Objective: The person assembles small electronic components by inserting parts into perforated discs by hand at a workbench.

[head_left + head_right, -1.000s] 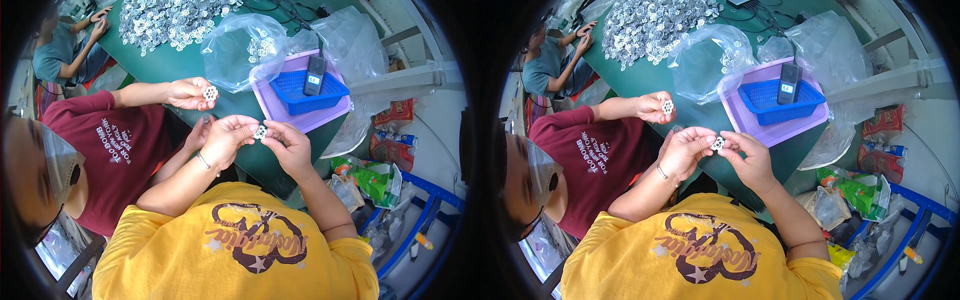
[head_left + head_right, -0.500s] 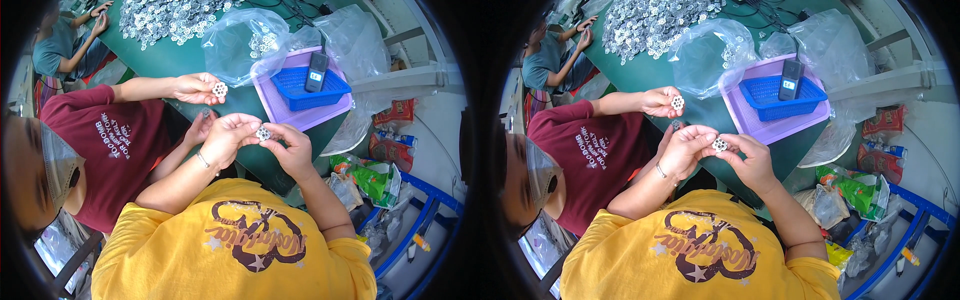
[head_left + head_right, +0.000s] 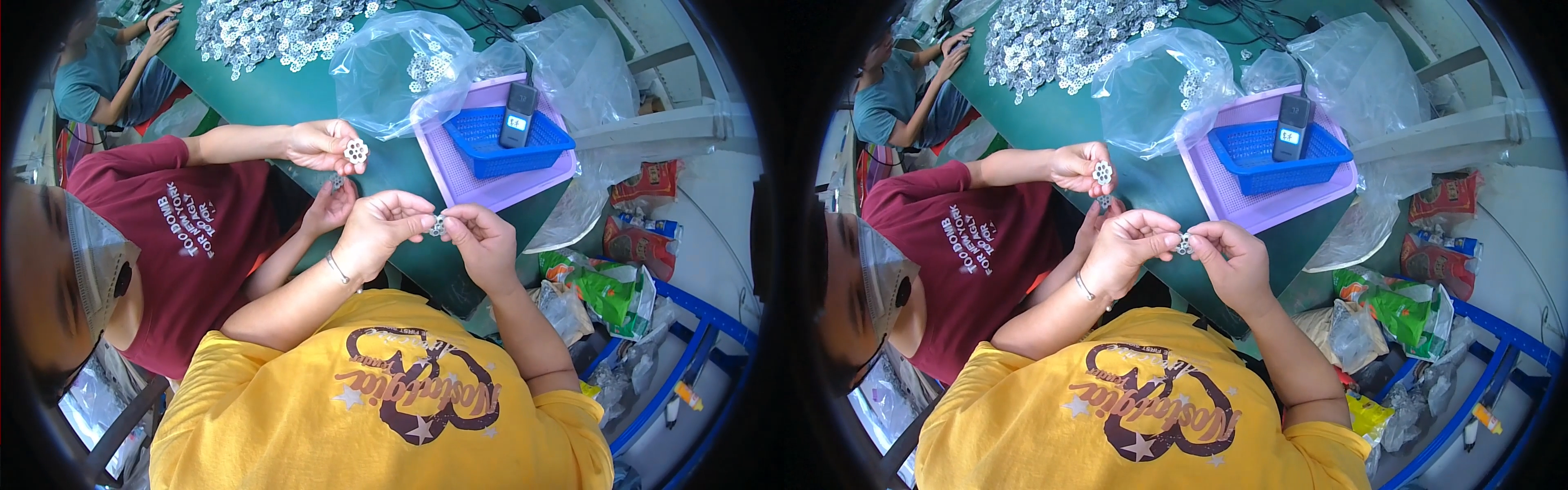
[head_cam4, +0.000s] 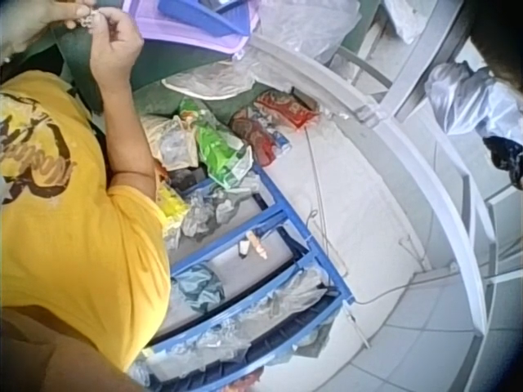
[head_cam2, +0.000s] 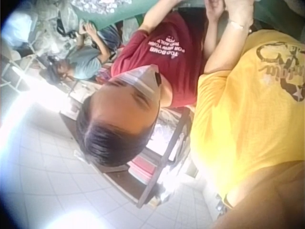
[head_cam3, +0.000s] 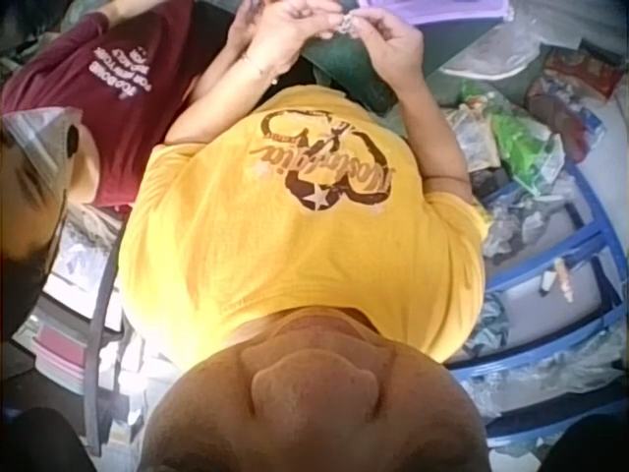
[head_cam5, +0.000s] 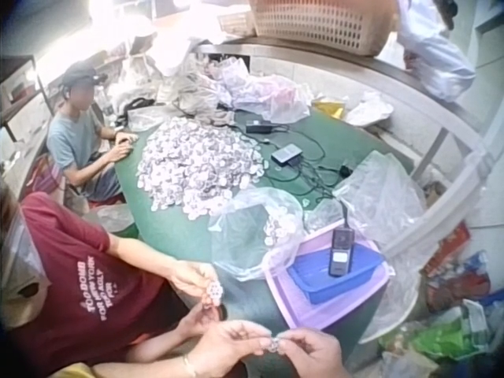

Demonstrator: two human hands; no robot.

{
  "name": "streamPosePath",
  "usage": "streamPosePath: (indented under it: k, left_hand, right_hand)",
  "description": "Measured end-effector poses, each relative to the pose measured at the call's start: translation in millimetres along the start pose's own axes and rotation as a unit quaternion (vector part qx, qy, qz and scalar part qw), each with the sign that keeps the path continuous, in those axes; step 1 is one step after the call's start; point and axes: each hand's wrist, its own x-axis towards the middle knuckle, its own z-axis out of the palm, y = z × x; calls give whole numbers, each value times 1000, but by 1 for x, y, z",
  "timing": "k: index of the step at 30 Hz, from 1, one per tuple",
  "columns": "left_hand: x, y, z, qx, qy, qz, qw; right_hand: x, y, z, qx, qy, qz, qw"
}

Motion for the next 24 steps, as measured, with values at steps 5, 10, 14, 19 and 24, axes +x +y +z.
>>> streamPosePath:
  k: [5,10,14,19,24]
  left_hand:
    - [-2,5,8,57,7,-63,996]
    - [-6,3,12,74,-34,-38,996]
    - [-10,8,15,72,3,-12,997]
    - [-10,9,21,102,15,13,995]
    - [-13,12,22,75,-40,35,996]
  right_hand:
    - [0,-8,-3,62,34,78,994]
    - [1,-10,-6,128,25,81,988]
    - [1,-14,-6,101,-8,63,993]
    - [-2,-10,-9,132,-13,58,989]
    - [-4,-11,-9,129,-29,89,987]
